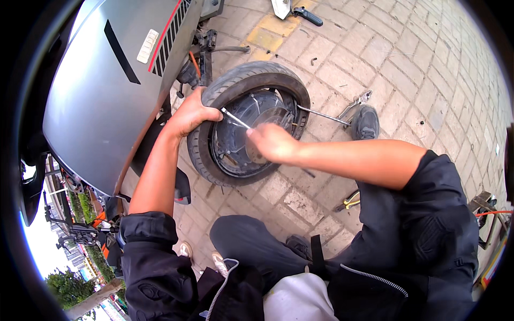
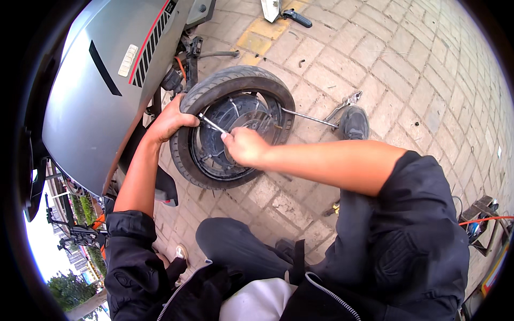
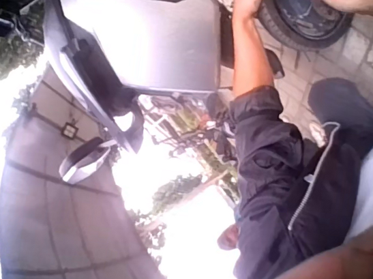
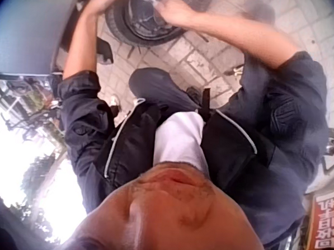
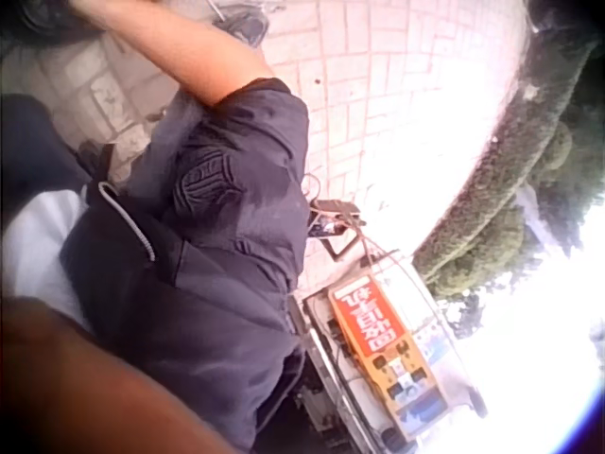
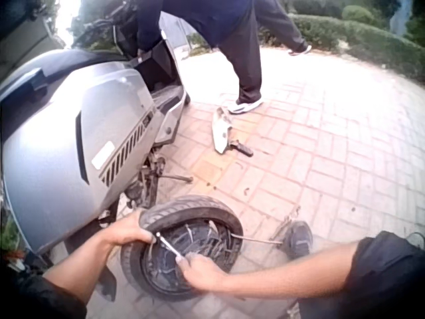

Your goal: The person uses a metal tire lever to pry the bead of a motorcycle tire off the rim. They repeatedly insert the lever between the tire and the rim, applying leverage to separate the rubber from the metal edge. The person works around the circumference of the wheel, progressively loosening the tire.

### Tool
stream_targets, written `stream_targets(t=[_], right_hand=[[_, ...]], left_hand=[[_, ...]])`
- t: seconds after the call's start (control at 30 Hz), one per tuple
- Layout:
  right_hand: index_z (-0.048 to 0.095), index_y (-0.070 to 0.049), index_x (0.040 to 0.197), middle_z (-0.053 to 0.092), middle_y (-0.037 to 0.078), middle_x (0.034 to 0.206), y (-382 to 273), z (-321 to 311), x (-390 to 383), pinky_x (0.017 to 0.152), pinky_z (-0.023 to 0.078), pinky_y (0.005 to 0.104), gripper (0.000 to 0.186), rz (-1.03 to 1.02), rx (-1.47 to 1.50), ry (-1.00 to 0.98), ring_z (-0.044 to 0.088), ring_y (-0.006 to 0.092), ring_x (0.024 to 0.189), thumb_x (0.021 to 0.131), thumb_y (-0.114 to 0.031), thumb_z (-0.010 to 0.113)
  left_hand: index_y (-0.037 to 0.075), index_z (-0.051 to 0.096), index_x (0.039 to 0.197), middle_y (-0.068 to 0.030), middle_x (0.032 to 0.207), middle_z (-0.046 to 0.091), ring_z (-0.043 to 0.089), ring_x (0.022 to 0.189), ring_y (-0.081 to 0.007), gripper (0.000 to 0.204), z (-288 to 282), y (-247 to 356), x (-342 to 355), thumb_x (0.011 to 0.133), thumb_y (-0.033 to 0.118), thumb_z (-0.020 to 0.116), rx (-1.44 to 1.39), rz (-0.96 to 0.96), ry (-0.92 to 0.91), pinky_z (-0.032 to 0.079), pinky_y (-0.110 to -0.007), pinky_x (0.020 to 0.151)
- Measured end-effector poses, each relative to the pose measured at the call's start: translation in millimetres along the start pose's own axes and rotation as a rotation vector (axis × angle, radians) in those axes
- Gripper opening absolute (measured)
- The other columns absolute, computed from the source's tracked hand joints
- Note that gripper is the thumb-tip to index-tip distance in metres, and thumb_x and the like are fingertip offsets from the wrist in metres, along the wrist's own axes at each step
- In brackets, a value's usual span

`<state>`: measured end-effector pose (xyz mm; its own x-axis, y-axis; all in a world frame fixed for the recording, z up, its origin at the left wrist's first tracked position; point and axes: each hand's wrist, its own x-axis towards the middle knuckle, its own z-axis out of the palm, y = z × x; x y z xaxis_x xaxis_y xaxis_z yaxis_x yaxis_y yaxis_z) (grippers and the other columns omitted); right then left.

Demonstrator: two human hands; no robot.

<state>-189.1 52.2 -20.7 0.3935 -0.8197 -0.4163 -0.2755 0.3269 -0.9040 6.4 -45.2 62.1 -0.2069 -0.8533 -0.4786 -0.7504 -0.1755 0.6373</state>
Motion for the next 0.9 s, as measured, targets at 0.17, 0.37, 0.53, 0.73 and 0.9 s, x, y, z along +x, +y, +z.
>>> stream_targets(t=[0.17,0.37,0.53,0.73,0.9], right_hand=[[0.060,0.005,0.088,0.064,0.022,0.081,5.2,59.0,-3.4,0.079,0.045,0.0436,0.050,0.144,0.483,0.061,0.062,0.0373,0.082,0.100,-0.039,0.039],[0.059,0.006,0.088,0.060,0.024,0.079,10.0,75.3,-14.6,0.079,0.045,0.0434,0.054,0.026,0.325,0.201,0.057,0.0404,0.079,0.101,-0.041,0.036],[0.059,0.004,0.086,0.060,0.022,0.077,1.5,84.6,-6.3,0.078,0.044,0.0428,0.058,0.213,0.532,0.149,0.057,0.0374,0.078,0.102,-0.044,0.031],[0.054,0.000,0.089,0.053,0.009,0.075,8.8,115.1,24.5,0.068,0.040,0.0375,0.058,0.227,0.698,0.285,0.050,0.0251,0.070,0.102,-0.050,0.028],[0.041,-0.010,0.074,0.032,-0.001,0.055,-21.8,124.2,-23.2,0.040,0.032,0.0310,0.053,0.353,0.994,0.052,0.032,0.0164,0.042,0.101,-0.054,0.029]], left_hand=[[-0.011,0.043,0.126,-0.0204,0.110,0.060,0.060,0.101,-0.0255,0.084,4.0,10.8,-2.6,0.054,0.017,0.074,0.038,-0.021,0.015,0.046,-0.031,0.092],[-0.011,0.044,0.126,-0.0214,0.110,0.061,0.061,0.100,-0.0258,0.086,5.8,8.8,-12.5,0.052,0.019,0.077,0.089,0.022,0.045,0.048,-0.032,0.090],[-0.011,0.047,0.123,-0.0212,0.107,0.063,0.063,0.096,-0.0256,0.083,15.2,22.0,-12.6,0.052,0.019,0.078,0.070,0.005,0.106,0.049,-0.032,0.088],[-0.011,0.057,0.110,-0.0248,0.105,0.065,0.065,0.095,-0.0300,0.076,30.6,44.3,10.1,0.048,0.029,0.078,0.228,-0.023,0.193,0.050,-0.033,0.086],[-0.012,0.059,0.108,-0.0254,0.104,0.065,0.065,0.095,-0.0308,0.080,19.3,27.1,28.1,0.046,0.036,0.078,0.248,-0.056,0.204,0.050,-0.033,0.084]])
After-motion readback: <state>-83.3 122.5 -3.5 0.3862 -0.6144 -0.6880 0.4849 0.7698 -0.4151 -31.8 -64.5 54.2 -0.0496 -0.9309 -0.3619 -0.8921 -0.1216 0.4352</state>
